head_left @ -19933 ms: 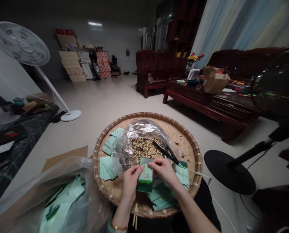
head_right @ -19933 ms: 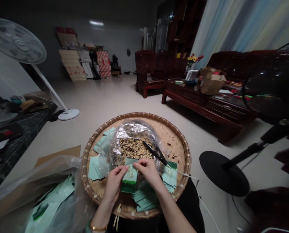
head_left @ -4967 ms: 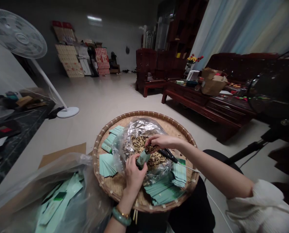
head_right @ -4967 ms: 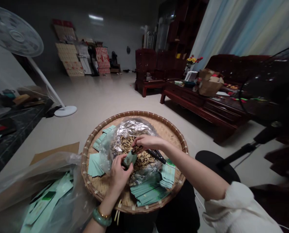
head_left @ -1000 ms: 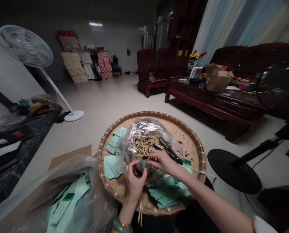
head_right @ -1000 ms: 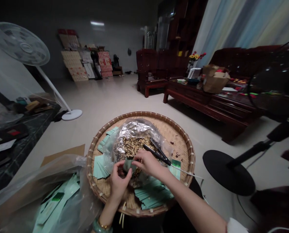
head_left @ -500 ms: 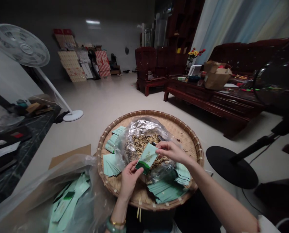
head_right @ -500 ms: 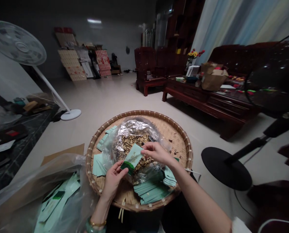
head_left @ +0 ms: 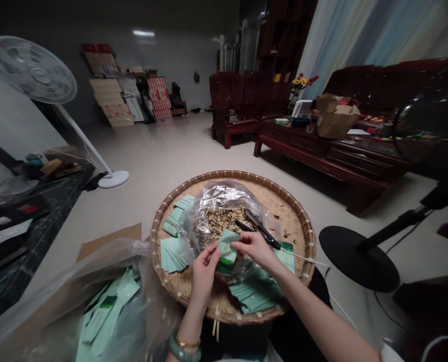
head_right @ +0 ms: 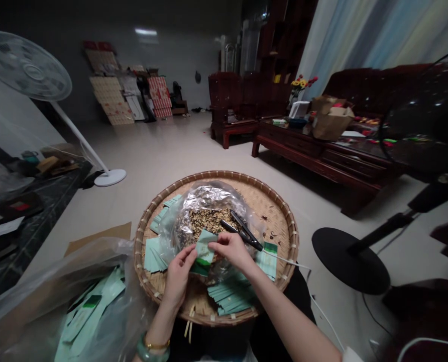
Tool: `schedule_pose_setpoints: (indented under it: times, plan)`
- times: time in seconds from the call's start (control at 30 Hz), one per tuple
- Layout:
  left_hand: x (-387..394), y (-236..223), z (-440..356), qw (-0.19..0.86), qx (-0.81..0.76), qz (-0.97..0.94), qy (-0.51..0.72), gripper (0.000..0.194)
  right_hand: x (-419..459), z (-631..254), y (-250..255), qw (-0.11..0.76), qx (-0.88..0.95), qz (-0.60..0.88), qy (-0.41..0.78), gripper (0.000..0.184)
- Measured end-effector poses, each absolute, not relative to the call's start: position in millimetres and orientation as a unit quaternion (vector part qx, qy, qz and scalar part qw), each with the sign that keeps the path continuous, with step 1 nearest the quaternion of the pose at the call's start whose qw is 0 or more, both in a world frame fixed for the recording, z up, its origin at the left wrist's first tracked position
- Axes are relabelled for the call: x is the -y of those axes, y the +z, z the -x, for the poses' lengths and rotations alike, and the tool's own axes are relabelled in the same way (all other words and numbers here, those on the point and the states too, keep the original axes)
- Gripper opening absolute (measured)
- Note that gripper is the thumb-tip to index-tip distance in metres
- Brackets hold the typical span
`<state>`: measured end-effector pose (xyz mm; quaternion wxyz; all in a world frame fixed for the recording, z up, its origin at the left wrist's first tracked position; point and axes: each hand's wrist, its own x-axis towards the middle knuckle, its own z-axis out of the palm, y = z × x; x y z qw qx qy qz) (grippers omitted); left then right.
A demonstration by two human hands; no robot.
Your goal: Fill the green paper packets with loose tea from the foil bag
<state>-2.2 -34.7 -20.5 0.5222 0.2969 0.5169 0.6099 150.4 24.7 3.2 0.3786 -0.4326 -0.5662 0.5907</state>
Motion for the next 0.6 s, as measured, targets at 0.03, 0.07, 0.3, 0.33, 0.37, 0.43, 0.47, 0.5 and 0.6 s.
schedule_pose_setpoints:
  times: [0.03,0.07,0.3,0.33,0.37,0.43,0.47,0.5,0.6]
  plan:
    - [32.7,-21.2,3.1,0.515,-0.523,-0.294,0.612,0.038,-23.5,-150.1,2.8,0.377,0.566,0.432,0.592,0.035]
    - [31.0,-22.3,3.6,0.51,-0.527,-0.29,0.615,0.037,-22.3,-149.8,2.6,0.377,0.562,0.433,0.595,0.035]
    - [36.3,-21.2,-0.3,0.56,-0.497,-0.268,0.607,0.044,-18.9,-146.8,1.8,0.398,0.484,0.454,0.633,0.042]
    - [38.5,-20.0,-1.2,0.577,-0.497,-0.281,0.584,0.044,-18.9,-146.4,1.4,0.404,0.477,0.452,0.636,0.042]
    - [40.4,-19.2,-1.8,0.589,-0.502,-0.295,0.561,0.043,-18.8,-146.0,1.0,0.408,0.473,0.45,0.638,0.043]
    - [43.0,-19.0,-2.6,0.597,-0.511,-0.311,0.535,0.037,-18.9,-145.5,0.4,0.415,0.477,0.449,0.632,0.043]
    - [43.6,-19.4,-2.6,0.598,-0.511,-0.313,0.532,0.034,-19.1,-145.6,0.2,0.416,0.483,0.451,0.624,0.043]
    - [44.0,-20.0,-2.4,0.602,-0.51,-0.309,0.53,0.032,-19.3,-146.0,0.1,0.416,0.49,0.455,0.616,0.043]
    - [44.6,-21.9,-0.8,0.629,-0.513,-0.297,0.503,0.03,-20.9,-149.1,0.8,0.413,0.501,0.467,0.6,0.044]
